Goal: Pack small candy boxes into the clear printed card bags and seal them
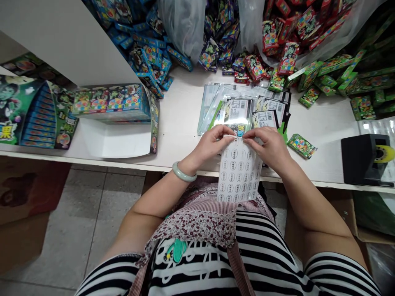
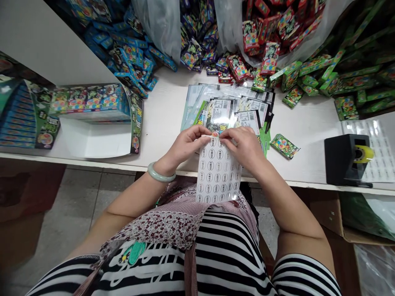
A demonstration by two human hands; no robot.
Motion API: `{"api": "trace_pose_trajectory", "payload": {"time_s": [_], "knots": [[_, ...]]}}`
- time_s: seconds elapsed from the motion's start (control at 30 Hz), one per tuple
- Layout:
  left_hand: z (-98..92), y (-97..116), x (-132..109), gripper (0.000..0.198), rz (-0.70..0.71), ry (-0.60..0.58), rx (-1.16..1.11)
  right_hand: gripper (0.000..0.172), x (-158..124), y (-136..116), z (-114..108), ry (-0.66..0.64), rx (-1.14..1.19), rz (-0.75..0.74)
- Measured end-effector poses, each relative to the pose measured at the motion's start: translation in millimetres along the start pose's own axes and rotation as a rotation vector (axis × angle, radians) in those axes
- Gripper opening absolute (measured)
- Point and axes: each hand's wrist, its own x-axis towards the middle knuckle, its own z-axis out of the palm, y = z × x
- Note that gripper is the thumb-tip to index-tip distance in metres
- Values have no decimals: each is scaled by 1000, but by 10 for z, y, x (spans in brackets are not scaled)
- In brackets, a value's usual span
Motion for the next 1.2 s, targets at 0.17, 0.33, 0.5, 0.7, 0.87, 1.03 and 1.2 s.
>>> {"api": "trace_pose_trajectory", "payload": {"time_s": [0.17,0.33,0.5,0.7,0.87,1.03,1.2], "knots": [[-16,-7,-17,17,-20,74,36,17,-46,-19,24,10,-95,-67],[-10,8,-33,23,-2,110,90,19,-159,-36,19,71,-129,-172],[17,33,-29,20,14,58,79,21,-91,-88,-8,69,-65,-101],[-14,49,-44,14,8,31,29,11,62,-127,17,-45,-17,-55],[-67,15,-76,10,-16,46,-60,13,42,-100,29,-15,8,-51],[-23,40,-69,13,19,85,-10,13,64,-165,5,15,-44,-87],[-27,72,-79,9,42,48,-33,14,106,-231,-10,-35,-58,-94]]}}
